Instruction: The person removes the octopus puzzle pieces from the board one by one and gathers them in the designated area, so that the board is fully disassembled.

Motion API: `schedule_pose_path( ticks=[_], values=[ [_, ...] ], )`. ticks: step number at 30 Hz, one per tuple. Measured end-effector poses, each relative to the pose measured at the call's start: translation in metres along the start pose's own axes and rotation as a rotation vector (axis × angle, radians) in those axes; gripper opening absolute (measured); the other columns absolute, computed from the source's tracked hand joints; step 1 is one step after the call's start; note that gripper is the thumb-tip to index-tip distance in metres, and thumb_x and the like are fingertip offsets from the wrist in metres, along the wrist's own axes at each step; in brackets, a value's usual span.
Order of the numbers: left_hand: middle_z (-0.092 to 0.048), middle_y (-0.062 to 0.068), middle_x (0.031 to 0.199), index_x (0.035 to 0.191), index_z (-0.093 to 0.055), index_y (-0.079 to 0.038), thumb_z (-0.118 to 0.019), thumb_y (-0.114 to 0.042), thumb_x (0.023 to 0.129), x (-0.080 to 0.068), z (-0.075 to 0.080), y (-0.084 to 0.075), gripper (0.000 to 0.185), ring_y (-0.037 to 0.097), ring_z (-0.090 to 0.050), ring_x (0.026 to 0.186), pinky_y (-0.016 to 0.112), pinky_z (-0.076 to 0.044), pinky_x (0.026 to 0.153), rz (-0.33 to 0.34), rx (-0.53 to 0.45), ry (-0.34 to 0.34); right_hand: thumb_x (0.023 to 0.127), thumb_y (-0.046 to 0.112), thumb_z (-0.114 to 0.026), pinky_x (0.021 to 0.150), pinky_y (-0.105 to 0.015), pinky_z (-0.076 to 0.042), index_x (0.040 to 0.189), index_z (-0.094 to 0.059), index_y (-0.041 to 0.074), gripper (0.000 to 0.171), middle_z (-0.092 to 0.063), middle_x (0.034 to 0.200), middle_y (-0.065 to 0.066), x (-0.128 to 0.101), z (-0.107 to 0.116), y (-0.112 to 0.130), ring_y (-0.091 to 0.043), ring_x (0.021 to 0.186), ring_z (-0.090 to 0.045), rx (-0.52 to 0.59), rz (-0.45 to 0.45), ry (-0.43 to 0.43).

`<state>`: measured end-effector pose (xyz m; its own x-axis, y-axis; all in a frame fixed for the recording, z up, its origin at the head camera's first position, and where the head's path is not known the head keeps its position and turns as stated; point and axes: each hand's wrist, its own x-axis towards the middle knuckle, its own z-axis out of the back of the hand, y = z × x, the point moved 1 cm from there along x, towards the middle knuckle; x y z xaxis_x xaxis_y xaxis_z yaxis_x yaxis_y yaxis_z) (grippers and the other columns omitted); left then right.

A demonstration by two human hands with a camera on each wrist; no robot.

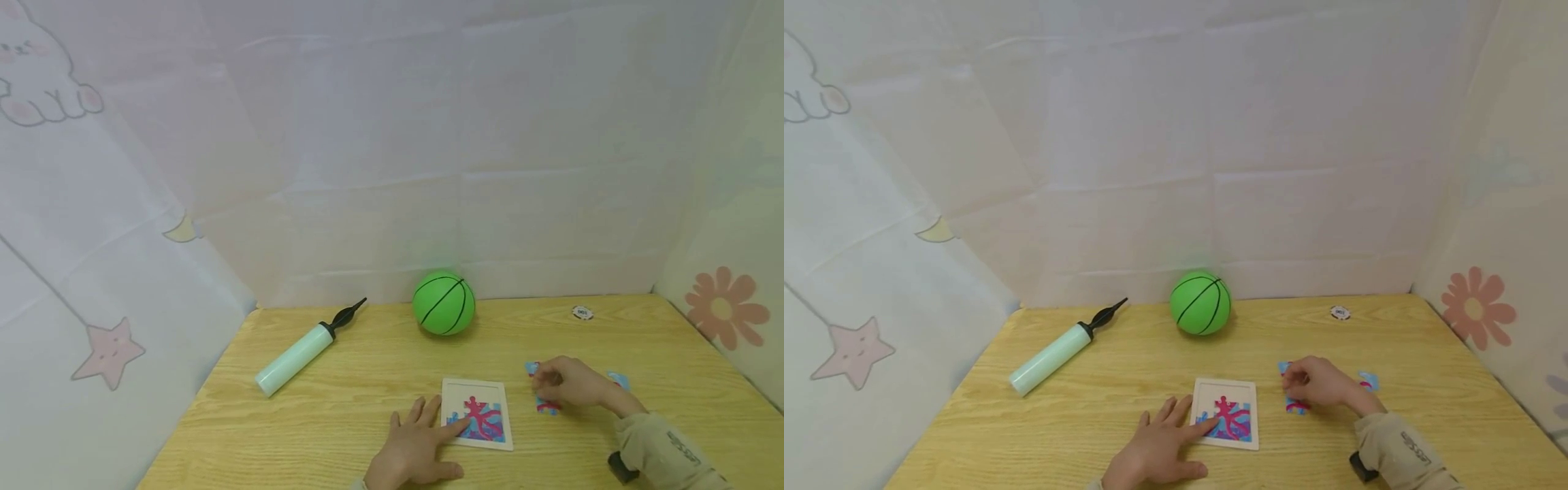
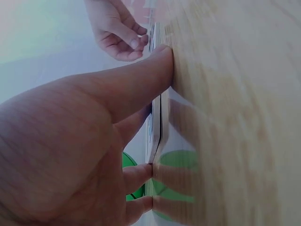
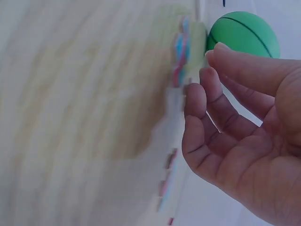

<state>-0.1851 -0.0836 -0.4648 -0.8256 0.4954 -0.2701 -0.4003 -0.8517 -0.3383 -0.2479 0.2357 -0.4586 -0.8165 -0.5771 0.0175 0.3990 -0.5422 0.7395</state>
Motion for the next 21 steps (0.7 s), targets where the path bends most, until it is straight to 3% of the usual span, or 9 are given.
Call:
schedule_pose_path(
  ticks=[6,14,21],
  values=[
    [-0.023,0.005,0.157,0.141,-0.033,-0.056,-0.064,-0.06,0.081,0.003,-0.005,0.003,0.068,0.038,-0.02,0.142,0.069,-0.02,0.102,-0.008,0.032,-0.008,0.09,0.01,-0.066,0.068,-0.024,-0.051,0.096,-0.067,0.003,0.01,-0.068,0.092,-0.005,0.004,-0.002,0.012,-0.007,0.078,-0.061,-0.001,0.055,0.007],
    [-0.024,0.008,0.157,0.142,-0.033,-0.056,-0.065,-0.057,0.082,0.002,-0.005,0.001,0.068,0.04,-0.021,0.141,0.07,-0.022,0.101,-0.013,0.038,-0.022,0.092,0.015,-0.064,0.07,-0.026,-0.05,0.093,-0.068,0.01,0.007,-0.064,0.085,0.005,0.023,-0.017,0.029,-0.005,0.077,-0.057,0.01,0.131,0.039],
    [-0.024,0.012,0.156,0.143,-0.037,-0.05,-0.067,-0.048,0.084,-0.002,-0.005,-0.006,0.066,0.045,-0.023,0.139,0.07,-0.025,0.099,-0.025,-0.003,-0.007,0.091,0.015,-0.066,0.067,-0.026,-0.049,0.098,-0.066,0.007,0.011,-0.062,0.084,0.002,0.043,-0.039,0.045,-0.009,0.075,-0.056,0.118,0.083,0.077]
  ],
)
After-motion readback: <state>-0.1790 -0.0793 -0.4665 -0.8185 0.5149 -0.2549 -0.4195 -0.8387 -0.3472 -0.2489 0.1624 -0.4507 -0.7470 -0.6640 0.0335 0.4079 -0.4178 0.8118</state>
